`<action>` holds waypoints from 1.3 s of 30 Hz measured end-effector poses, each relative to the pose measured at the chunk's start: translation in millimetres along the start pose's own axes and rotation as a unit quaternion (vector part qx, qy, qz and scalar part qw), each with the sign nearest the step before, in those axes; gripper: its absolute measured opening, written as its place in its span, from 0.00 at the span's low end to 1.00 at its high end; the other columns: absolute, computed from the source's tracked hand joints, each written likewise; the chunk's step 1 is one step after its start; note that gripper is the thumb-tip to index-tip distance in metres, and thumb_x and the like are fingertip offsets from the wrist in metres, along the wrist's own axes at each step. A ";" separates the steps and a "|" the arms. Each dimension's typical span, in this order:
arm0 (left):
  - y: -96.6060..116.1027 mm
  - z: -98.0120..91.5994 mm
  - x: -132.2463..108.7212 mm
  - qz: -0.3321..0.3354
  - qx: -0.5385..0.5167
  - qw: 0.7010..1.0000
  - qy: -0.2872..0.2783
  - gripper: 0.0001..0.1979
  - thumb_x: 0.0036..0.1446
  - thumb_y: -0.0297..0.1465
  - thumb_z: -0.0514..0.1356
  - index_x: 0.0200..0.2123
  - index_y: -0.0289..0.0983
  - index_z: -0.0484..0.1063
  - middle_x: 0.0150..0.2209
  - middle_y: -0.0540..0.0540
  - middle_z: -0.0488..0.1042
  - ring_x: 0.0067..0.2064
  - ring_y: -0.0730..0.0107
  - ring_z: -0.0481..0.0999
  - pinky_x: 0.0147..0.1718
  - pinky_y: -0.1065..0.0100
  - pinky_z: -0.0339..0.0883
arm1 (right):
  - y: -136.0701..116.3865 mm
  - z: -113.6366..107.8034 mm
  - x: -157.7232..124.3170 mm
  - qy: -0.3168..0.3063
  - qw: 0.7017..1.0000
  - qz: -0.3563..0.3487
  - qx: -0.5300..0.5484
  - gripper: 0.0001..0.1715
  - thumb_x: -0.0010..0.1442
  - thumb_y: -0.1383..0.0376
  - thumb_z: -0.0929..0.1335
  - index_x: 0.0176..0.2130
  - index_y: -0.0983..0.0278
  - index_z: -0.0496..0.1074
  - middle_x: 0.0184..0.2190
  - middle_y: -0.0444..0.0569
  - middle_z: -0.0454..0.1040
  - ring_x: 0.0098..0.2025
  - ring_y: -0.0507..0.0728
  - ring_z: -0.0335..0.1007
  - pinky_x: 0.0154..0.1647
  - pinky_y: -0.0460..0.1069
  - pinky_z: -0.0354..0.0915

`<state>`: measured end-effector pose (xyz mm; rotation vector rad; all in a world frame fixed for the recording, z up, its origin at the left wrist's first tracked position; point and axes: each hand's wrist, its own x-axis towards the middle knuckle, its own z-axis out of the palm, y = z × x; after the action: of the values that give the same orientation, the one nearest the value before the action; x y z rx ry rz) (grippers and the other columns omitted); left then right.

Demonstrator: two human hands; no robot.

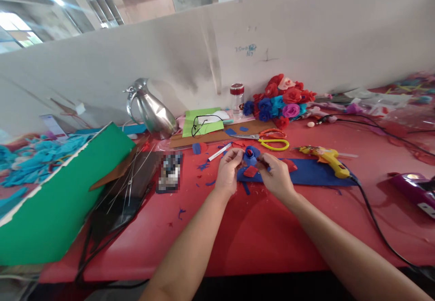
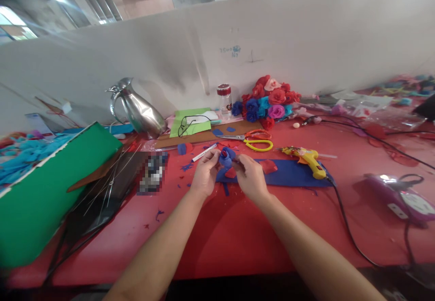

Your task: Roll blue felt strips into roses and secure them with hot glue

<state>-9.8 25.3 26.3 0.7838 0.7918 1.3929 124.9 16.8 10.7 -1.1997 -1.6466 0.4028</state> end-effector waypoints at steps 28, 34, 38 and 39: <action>-11.8 -2.5 -0.3 0.001 0.098 0.993 -0.063 0.12 0.42 0.37 0.70 0.30 0.36 0.80 0.32 0.47 0.79 0.39 0.65 0.73 0.48 0.61 0.62 | 6.5 0.9 1.2 -0.042 0.954 0.146 0.260 0.15 0.52 0.52 0.71 0.29 0.62 0.74 0.30 0.48 0.73 0.33 0.55 0.67 0.37 0.50 0.64; -12.0 -6.9 1.9 -0.007 0.084 0.993 -0.080 0.09 0.42 0.35 0.70 0.27 0.36 0.80 0.30 0.48 0.76 0.37 0.68 0.71 0.48 0.62 0.61 | 1.4 -0.9 3.0 -0.059 0.924 0.190 0.328 0.16 0.48 0.52 0.74 0.28 0.62 0.74 0.27 0.44 0.72 0.30 0.53 0.65 0.34 0.48 0.63; -11.2 -7.7 3.7 0.031 0.085 0.991 -0.094 0.07 0.42 0.33 0.70 0.27 0.36 0.79 0.32 0.49 0.72 0.39 0.69 0.69 0.47 0.64 0.60 | 0.0 -2.3 3.8 -0.087 0.912 0.183 0.356 0.15 0.48 0.54 0.74 0.27 0.62 0.73 0.25 0.43 0.71 0.30 0.52 0.64 0.33 0.47 0.62; -11.2 -8.0 4.1 0.031 0.082 0.991 -0.097 0.07 0.42 0.32 0.70 0.28 0.37 0.79 0.33 0.49 0.72 0.39 0.69 0.69 0.47 0.65 0.60 | 0.0 -2.4 4.0 -0.095 0.913 0.181 0.354 0.15 0.48 0.54 0.74 0.27 0.63 0.73 0.25 0.43 0.70 0.29 0.51 0.63 0.33 0.47 0.62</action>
<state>-10.6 29.2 12.4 1.0616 0.7411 1.2953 127.1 19.5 13.8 -0.9069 -1.2391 1.2653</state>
